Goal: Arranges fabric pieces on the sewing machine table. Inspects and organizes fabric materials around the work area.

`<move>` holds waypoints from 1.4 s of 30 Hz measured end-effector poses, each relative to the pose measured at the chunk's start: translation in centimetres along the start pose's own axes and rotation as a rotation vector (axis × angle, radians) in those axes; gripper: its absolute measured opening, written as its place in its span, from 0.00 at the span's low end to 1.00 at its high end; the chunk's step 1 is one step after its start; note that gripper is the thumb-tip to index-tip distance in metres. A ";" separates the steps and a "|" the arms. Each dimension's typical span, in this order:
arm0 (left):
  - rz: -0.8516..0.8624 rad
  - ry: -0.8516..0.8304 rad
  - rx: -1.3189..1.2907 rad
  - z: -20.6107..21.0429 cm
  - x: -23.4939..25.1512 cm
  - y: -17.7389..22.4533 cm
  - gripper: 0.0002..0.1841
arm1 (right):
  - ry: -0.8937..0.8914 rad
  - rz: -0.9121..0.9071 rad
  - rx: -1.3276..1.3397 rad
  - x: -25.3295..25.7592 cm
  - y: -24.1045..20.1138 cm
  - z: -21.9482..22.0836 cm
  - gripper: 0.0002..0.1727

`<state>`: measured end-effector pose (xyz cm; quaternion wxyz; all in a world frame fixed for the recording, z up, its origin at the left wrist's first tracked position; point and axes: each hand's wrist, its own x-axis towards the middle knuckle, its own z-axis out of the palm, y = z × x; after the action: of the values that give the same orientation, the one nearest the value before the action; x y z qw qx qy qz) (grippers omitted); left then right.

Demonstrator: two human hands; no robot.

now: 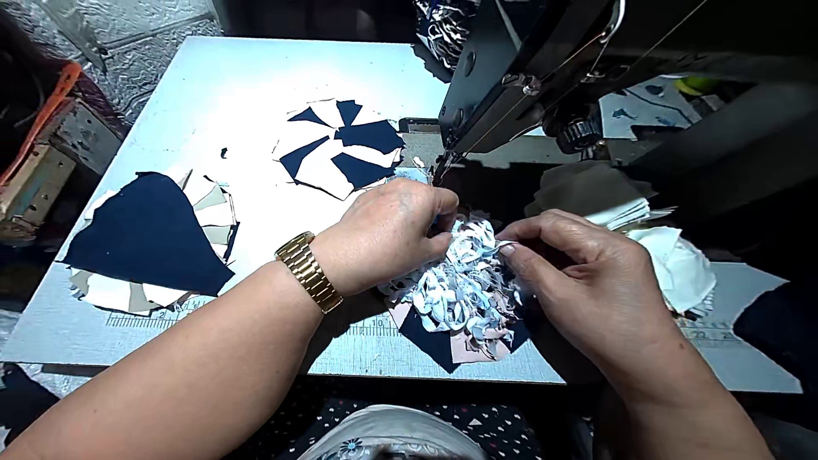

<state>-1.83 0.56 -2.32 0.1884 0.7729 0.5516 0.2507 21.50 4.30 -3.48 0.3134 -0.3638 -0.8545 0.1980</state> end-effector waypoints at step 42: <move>0.030 -0.189 -0.011 -2.5 -0.8 -0.7 0.15 | -0.157 -0.166 -0.108 1.1 -1.7 0.4 0.12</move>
<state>-4.08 0.08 -0.82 0.2400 0.8003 0.5182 0.1826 19.76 3.96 -2.36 0.2407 -0.2913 -0.9131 0.1531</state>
